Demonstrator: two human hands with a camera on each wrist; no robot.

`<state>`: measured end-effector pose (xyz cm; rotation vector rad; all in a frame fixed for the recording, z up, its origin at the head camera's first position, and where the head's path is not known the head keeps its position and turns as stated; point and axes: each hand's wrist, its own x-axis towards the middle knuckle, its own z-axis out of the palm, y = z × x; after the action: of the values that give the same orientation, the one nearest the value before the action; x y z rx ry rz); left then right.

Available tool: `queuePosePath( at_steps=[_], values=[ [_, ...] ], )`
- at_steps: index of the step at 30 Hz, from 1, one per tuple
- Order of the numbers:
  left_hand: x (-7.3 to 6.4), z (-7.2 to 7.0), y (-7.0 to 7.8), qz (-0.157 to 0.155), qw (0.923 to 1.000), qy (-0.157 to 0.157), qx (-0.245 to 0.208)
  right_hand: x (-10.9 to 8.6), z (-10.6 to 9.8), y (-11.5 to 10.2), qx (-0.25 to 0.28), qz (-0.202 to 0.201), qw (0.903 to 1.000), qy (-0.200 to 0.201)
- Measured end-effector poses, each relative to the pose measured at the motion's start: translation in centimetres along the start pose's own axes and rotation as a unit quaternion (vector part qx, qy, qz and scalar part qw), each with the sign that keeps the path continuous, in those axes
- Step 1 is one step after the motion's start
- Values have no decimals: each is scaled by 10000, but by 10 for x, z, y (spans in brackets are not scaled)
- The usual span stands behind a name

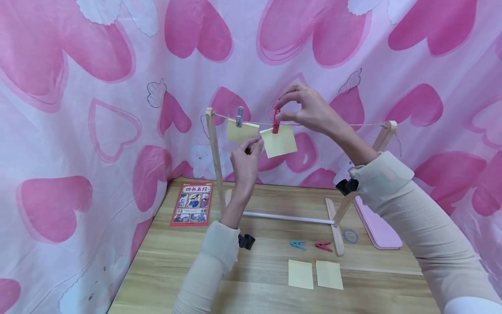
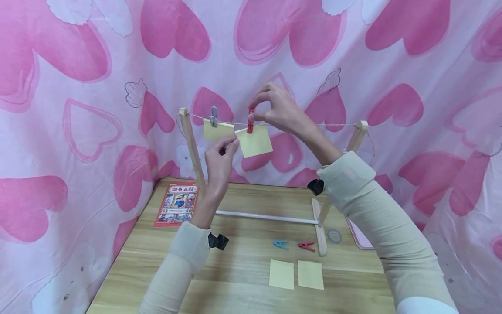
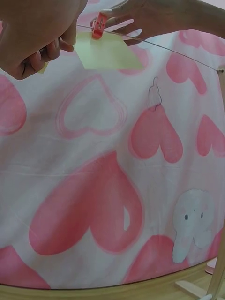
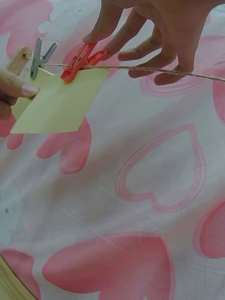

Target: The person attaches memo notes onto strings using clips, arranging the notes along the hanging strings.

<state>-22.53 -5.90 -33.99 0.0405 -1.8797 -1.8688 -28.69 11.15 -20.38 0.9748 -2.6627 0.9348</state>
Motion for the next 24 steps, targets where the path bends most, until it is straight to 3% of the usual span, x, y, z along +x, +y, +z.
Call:
queuePosePath(
  at_steps=[11,24],
  values=[
    [-14,4,-25,-497,9966,-620,-201,1,3,0,-58,-70,9999,-45],
    [-15,3,-33,-596,9955,-500,-540,0,6,2,-75,-126,9998,-101]
  ],
)
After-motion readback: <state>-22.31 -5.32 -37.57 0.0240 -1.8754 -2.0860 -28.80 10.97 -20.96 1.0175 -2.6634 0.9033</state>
